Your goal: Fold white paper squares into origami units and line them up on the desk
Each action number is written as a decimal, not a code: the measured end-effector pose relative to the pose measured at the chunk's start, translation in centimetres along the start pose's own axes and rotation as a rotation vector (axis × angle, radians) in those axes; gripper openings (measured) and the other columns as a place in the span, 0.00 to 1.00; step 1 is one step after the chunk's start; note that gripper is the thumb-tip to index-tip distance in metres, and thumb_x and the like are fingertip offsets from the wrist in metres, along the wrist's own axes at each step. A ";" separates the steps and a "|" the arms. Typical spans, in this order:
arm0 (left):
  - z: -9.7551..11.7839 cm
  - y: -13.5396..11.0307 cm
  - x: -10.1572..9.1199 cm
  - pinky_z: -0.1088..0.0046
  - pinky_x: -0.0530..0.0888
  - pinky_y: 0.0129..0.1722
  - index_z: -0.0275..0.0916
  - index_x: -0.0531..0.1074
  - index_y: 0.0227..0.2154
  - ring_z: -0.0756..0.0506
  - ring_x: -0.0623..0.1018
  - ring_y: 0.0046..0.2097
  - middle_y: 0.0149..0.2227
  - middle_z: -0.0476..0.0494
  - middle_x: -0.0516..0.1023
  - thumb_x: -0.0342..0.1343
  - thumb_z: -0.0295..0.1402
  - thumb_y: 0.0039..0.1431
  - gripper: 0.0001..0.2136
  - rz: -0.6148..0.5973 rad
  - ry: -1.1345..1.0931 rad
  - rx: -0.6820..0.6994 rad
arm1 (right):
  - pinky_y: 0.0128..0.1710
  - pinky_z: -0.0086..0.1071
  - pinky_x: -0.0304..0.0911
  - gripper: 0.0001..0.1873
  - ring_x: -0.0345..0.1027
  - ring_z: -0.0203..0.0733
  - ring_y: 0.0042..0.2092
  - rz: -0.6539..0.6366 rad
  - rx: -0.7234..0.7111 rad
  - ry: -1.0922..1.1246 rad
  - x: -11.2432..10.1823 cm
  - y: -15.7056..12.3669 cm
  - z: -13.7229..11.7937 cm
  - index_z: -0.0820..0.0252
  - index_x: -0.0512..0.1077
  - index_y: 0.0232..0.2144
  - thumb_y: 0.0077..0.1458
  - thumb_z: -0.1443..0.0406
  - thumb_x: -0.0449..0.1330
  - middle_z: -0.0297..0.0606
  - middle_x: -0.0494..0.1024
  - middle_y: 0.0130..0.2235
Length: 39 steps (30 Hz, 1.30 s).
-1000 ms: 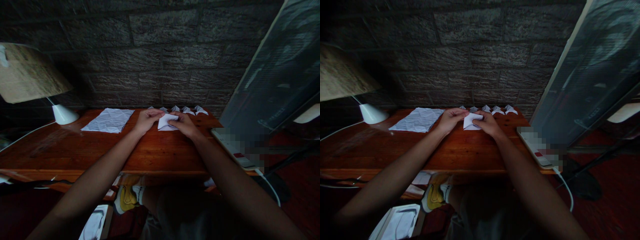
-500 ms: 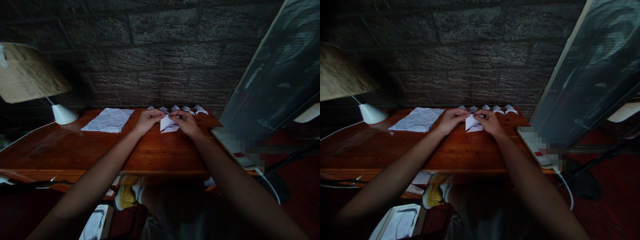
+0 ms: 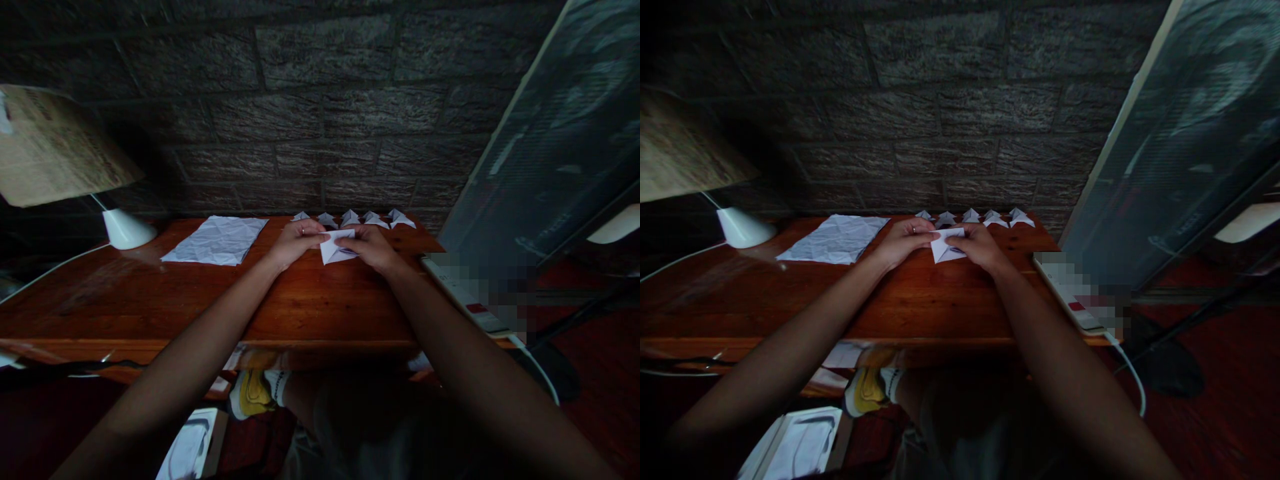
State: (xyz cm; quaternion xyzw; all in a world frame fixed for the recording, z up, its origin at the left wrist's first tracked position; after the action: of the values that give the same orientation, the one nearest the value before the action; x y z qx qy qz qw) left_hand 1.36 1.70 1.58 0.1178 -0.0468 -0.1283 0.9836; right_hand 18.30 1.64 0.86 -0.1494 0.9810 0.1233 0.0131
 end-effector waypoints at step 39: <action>-0.3 0.0 0.0 0.79 0.64 0.19 0.34 0.79 0.29 0.55 0.67 0.22 0.24 0.48 0.74 0.70 0.38 0.46 0.12 0.103 -0.030 -0.039 | 0.28 0.33 0.67 0.34 0.71 0.41 0.34 0.258 -0.193 -0.023 0.2 -0.1 -1.0 0.51 0.64 0.46 0.40 0.50 0.72 0.35 0.76 0.37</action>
State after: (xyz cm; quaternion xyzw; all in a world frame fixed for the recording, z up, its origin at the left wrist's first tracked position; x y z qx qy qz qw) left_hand 1.40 1.79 1.34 0.0940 -0.0652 -0.0803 0.9902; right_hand 18.19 1.25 1.82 -0.0214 0.9754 0.2192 -0.0059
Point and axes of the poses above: each hand's wrist, its own y-axis towards the middle knuckle, its own x-axis out of the palm, z = x × y, the point moved 4 cm from there along y, towards the middle knuckle
